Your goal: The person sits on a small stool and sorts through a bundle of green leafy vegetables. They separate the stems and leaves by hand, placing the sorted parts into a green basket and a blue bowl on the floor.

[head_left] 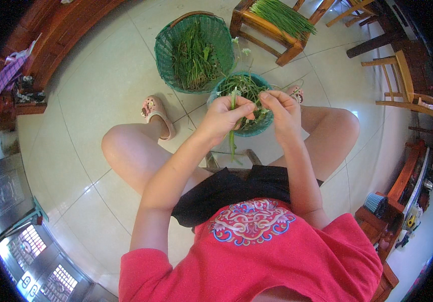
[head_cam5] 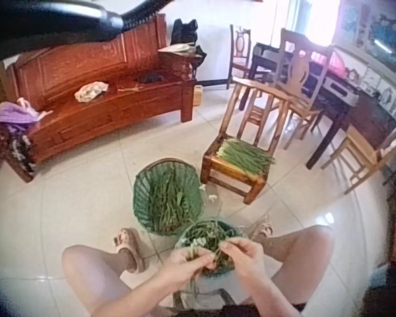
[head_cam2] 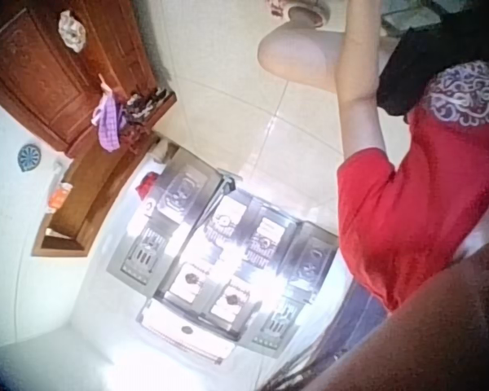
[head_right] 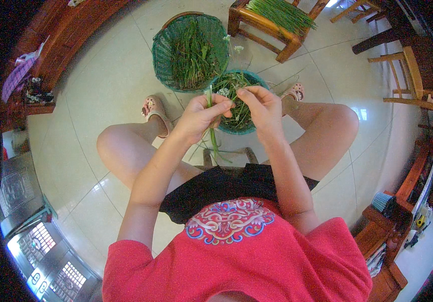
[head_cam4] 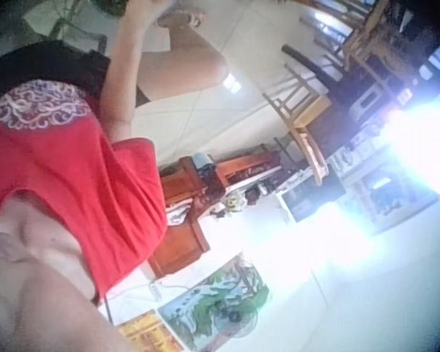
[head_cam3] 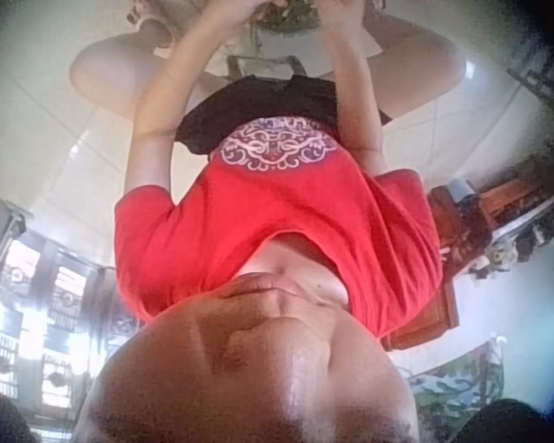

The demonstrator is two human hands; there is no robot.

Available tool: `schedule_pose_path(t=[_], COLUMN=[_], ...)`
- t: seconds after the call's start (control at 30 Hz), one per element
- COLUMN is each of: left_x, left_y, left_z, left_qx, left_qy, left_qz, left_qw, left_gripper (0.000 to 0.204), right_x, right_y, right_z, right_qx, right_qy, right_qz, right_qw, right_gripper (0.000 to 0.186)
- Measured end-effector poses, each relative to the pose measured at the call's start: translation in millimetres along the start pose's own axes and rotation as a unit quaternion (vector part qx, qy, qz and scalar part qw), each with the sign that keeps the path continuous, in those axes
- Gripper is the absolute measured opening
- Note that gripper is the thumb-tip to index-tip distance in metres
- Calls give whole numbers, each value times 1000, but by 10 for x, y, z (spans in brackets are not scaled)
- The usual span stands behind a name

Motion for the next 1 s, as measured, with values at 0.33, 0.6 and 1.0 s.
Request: schedule_pose_path(t=[0.33, 0.6, 1.0], left_x=[11, 86, 73], left_y=[-8, -18, 3], left_z=[14, -20, -67], left_qx=[-9, -23, 1], left_qy=[0, 12, 39], left_qz=[-10, -40, -80], left_qw=[1000, 999, 996], left_gripper=[15, 18, 15], right_x=[26, -43, 87], right_y=[-30, 44, -185], right_z=[-20, 44, -228], right_qx=[40, -54, 81], right_qy=[-34, 29, -17], right_qz=[-3, -46, 24], right_qw=[999, 997, 996], right_gripper=[10, 7, 13])
Point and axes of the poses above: each hand's wrist, its own y-axis away from the middle knuckle, its own z-axis out of the palm, x = y × z, the point moved 1 cm from there along -y, towards the middle knuckle, and after that the axes turned 15 degrees about y, right-handed, at the moved point
